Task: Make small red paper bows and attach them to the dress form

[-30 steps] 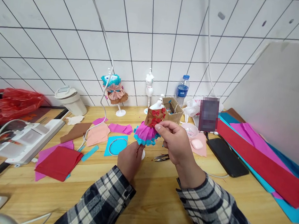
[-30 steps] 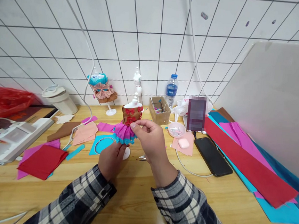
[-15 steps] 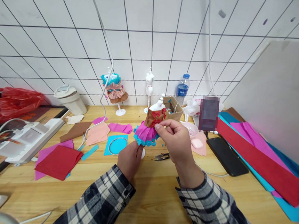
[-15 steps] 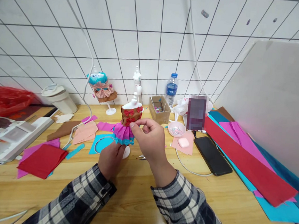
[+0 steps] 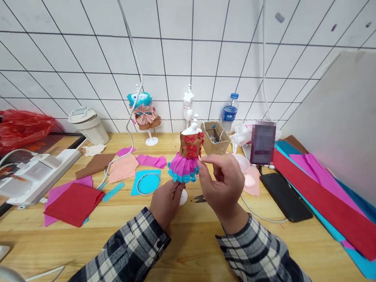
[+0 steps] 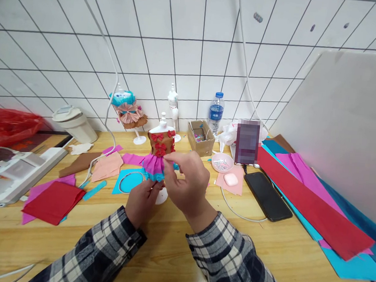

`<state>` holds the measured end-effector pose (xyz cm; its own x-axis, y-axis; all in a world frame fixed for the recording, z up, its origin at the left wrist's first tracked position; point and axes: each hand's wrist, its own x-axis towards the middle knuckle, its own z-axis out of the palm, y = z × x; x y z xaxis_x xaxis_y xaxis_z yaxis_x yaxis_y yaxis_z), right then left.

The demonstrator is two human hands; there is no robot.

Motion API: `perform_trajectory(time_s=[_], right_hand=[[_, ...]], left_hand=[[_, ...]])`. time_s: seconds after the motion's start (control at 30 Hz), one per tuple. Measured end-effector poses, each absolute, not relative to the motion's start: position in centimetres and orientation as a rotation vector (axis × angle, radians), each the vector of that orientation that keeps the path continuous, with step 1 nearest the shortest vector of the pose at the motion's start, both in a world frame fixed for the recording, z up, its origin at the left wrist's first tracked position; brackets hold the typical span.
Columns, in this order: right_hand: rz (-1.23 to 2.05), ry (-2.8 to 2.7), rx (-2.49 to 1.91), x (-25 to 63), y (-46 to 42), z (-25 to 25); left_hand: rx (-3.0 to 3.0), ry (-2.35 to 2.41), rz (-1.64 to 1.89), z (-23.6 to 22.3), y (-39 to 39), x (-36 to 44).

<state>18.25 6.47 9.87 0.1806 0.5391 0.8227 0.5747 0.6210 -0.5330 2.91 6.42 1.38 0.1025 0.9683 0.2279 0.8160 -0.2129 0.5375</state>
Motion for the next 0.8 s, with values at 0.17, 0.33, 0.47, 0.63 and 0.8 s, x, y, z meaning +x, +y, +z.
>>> perform_trajectory(time_s=[0.17, 0.33, 0.47, 0.63, 0.8], right_hand=[[-0.418, -1.666, -0.967, 19.2, 6.8, 9.0], [-0.476, -1.703, -1.055, 19.0, 7.1, 8.6], [-0.457, -1.706, -1.068, 19.0, 7.2, 8.7], [-0.469, -1.69, -1.085, 19.2, 7.4, 8.7], [-0.352, -1.715, -0.982, 19.1, 7.1, 8.8]], left_hand=[[2.094, 1.76, 0.813, 1.3, 6.5, 2.9], [2.138, 1.777, 0.791, 1.2, 6.4, 2.8], [2.146, 1.776, 0.78, 1.2, 6.4, 2.7], [2.152, 1.756, 0.799, 1.0, 6.4, 2.5], [2.046, 1.674, 0.875, 0.9, 6.6, 2.6]])
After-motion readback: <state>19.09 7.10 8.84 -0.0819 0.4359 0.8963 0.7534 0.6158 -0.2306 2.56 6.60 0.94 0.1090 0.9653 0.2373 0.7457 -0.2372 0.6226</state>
